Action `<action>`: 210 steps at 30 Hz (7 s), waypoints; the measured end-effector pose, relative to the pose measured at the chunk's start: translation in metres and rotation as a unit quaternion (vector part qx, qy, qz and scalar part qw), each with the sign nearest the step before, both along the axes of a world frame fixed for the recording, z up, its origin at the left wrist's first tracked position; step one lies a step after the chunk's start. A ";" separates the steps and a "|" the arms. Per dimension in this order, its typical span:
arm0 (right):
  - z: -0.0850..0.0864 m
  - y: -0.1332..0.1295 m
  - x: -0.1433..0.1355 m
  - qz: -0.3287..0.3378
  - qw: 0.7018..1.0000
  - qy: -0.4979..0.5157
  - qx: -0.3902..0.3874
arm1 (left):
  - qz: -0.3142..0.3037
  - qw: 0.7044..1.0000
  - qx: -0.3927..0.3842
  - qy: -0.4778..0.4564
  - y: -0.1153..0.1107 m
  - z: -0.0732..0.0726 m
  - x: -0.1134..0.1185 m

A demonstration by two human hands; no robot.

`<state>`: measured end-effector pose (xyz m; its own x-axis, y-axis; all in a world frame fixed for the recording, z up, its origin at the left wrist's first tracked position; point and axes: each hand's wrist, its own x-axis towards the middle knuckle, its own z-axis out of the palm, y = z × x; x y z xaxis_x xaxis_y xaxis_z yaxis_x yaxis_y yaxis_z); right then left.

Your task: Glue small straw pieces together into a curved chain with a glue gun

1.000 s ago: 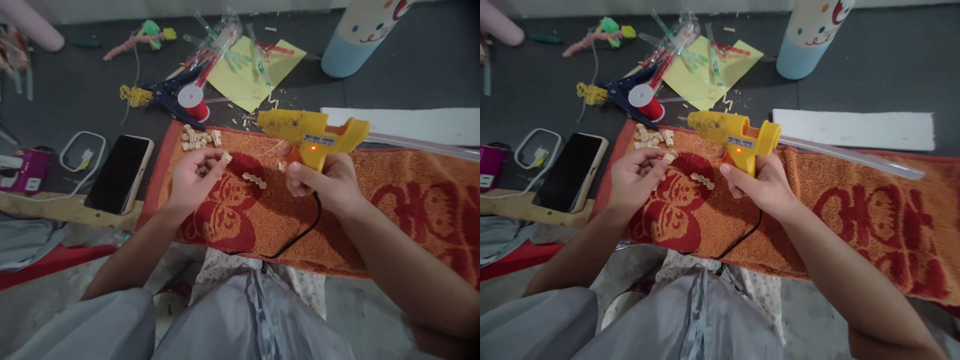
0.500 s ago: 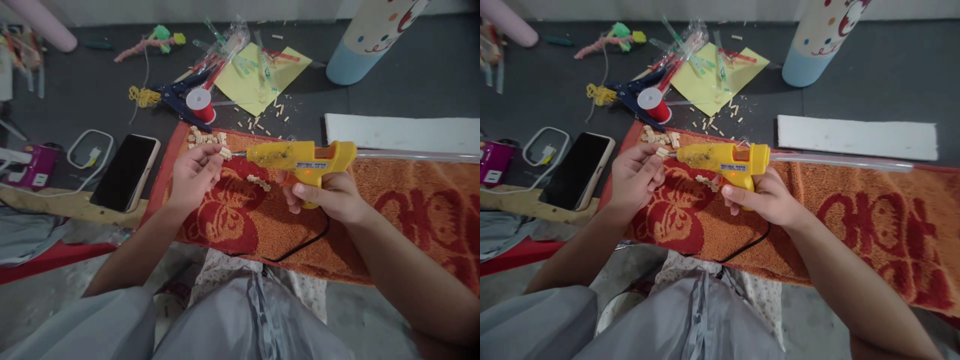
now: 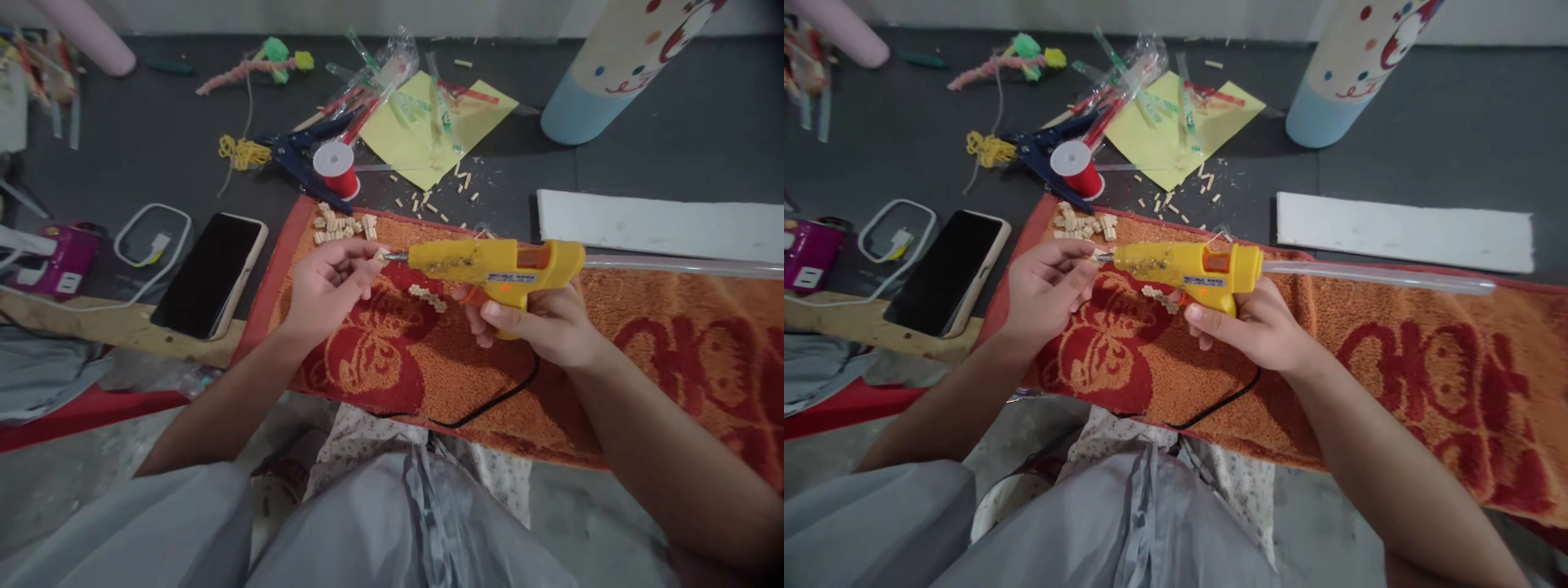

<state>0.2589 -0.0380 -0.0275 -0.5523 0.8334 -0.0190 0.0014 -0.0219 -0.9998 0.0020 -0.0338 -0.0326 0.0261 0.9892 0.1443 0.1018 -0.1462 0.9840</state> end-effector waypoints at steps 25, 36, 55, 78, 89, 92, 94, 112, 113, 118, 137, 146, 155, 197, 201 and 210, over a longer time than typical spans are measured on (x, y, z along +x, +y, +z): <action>-0.008 0.001 0.005 -0.012 0.996 -0.067 0.064 | 0.024 0.998 0.036 0.044 -0.002 -0.002 0.000; -0.008 0.001 0.005 -0.019 0.996 -0.068 0.058 | 0.020 0.998 0.047 0.033 -0.002 -0.001 0.002; -0.005 0.001 0.004 -0.001 0.992 -0.086 0.093 | 0.027 0.997 0.031 0.059 -0.002 -0.002 0.001; -0.005 0.001 0.008 -0.022 0.995 -0.080 0.057 | 0.023 0.997 0.055 0.051 -0.002 -0.002 0.001; -0.007 0.002 0.009 -0.004 0.994 -0.088 0.071 | 0.023 0.995 0.061 0.082 -0.002 -0.005 -0.002; -0.007 0.001 0.010 -0.002 0.994 -0.085 0.072 | 0.026 0.994 0.064 0.085 -0.003 -0.006 -0.002; -0.007 0.001 0.010 -0.002 0.994 -0.082 0.075 | 0.029 0.993 0.056 0.097 -0.003 -0.005 -0.002; -0.008 0.002 0.011 -0.002 0.993 -0.094 0.074 | 0.036 0.993 0.076 0.079 -0.002 -0.004 -0.001; -0.008 0.001 0.012 -0.001 0.993 -0.095 0.072 | 0.038 0.993 0.075 0.080 -0.002 -0.004 -0.001; -0.004 0.001 0.010 -0.011 0.995 -0.076 0.063 | 0.030 0.995 0.074 0.054 -0.001 -0.003 -0.001; 0.016 0.002 0.023 -0.140 0.930 -0.301 0.159 | 0.051 0.994 0.037 0.084 -0.002 0.001 -0.002; 0.020 -0.017 0.058 -0.190 0.684 -0.651 0.268 | 0.024 0.991 0.042 0.126 -0.002 -0.004 0.000; 0.016 0.006 0.069 -0.169 0.661 -0.702 0.205 | 0.023 0.987 0.062 0.147 0.001 -0.008 0.000; 0.007 -0.012 -0.051 -0.023 0.768 -0.542 0.340 | -0.073 0.908 0.108 0.398 -0.004 -0.014 -0.003; 0.006 -0.013 -0.051 -0.024 0.765 -0.542 0.349 | -0.075 0.899 0.130 0.411 -0.004 -0.014 -0.003; 0.001 -0.013 -0.050 -0.047 0.756 -0.523 0.392 | -0.074 0.874 0.167 0.451 -0.006 -0.012 -0.003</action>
<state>0.2087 -0.0512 -0.0264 -0.5148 0.8495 0.1150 0.8346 0.5273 -0.1591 -0.0008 -0.0395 -0.0446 0.4017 0.8720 0.2797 0.7694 -0.4870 0.4133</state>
